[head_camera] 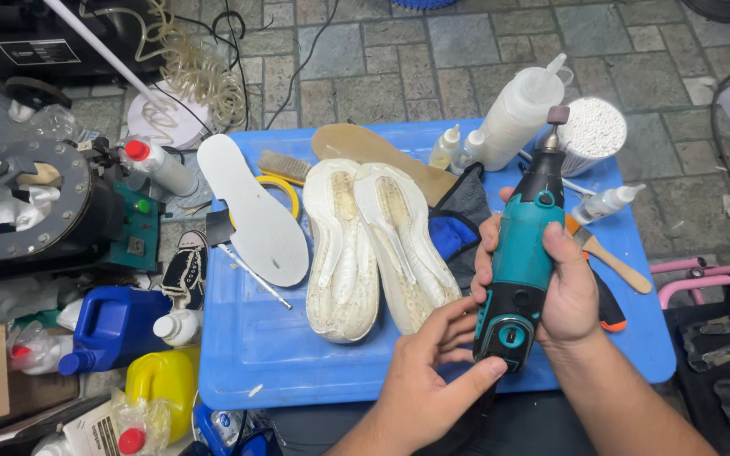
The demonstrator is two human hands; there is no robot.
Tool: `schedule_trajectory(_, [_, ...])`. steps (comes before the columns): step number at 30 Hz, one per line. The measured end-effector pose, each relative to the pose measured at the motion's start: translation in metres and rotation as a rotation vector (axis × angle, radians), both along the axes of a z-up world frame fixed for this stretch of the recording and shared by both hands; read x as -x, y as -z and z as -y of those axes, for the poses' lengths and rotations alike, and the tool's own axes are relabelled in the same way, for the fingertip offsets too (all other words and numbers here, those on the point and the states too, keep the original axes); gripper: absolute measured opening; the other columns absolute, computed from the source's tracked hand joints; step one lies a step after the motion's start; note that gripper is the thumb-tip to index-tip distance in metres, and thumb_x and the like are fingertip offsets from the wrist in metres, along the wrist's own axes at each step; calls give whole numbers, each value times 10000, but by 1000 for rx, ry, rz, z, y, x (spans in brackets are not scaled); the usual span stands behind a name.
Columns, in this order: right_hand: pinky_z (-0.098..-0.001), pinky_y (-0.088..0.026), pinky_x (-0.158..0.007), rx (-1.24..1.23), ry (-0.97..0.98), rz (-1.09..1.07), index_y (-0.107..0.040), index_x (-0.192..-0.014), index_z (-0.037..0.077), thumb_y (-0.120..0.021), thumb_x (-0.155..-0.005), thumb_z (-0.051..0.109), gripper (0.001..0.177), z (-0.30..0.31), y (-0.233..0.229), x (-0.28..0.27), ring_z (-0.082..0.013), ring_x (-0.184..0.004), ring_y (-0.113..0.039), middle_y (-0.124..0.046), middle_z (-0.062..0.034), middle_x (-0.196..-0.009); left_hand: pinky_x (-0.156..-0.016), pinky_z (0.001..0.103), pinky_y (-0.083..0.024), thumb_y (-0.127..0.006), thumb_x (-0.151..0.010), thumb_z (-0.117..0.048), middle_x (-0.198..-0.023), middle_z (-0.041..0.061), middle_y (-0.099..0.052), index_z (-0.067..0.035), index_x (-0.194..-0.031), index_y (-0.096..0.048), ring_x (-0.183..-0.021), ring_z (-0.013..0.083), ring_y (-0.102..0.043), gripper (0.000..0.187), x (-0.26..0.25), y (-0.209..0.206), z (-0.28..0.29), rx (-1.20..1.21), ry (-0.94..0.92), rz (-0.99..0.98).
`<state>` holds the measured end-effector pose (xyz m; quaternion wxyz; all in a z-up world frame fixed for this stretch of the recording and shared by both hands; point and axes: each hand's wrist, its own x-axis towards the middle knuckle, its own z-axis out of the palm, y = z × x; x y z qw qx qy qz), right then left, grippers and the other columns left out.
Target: The person scrapes the soles of two white shoes with a utility knife to remove old adhesive and debris. They then use a rotary tool with a grinding bit to further clean and smooth the sole surfaces, working on both shoes sequentially.
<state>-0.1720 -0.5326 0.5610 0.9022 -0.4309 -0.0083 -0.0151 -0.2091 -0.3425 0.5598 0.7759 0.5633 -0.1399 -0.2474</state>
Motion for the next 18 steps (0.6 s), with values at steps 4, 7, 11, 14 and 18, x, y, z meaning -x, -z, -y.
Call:
schedule_trajectory(4, [-395,-575,-654,-36,-17,11,-359,-1540,47,-539,-1070,453,647,3,-2,-3,-242,-826,-639,-542,-174,-1079,-1029,333,-571,-803,-896,-153,-1371,201,-702,49,-1523,-473,-1246,211,-697,737,1,1,6,-29,-2,50])
schedule_trajectory(7, [-392,-577,-647,-53,10,22,-359,-1527,47,-554,-1061,448,645,3,-5,-7,-244,-806,-642,-543,-172,-1072,-1081,345,-558,-817,-908,-140,-1420,215,-654,62,-1546,-411,-1267,212,-677,783,3,-1,8,-37,-34,244])
schedule_trajectory(11, [-402,-583,-642,-35,-8,47,-362,-1497,47,-590,-1044,416,628,2,-7,-13,-254,-801,-648,-551,-187,-1065,-1076,354,-551,-784,-957,-126,-1405,217,-667,78,-1530,-443,-1270,227,-682,698,0,-4,8,-60,-67,281])
schedule_trajectory(14, [-402,-586,-639,23,-81,30,-364,-1504,39,-618,-1025,384,643,10,-7,-15,-260,-798,-656,-563,-195,-1069,-924,327,-587,-761,-950,-155,-1181,175,-743,69,-1368,-569,-1072,211,-731,512,-6,-12,5,-189,-148,247])
schedule_trajectory(18, [-391,-598,-652,268,-214,-9,-375,-1524,34,-672,-952,282,690,63,-11,-18,-244,-811,-669,-597,-191,-1089,-679,331,-576,-768,-899,-363,-781,158,-771,18,-1007,-706,-698,247,-754,401,-22,-29,-11,-869,-293,-6])
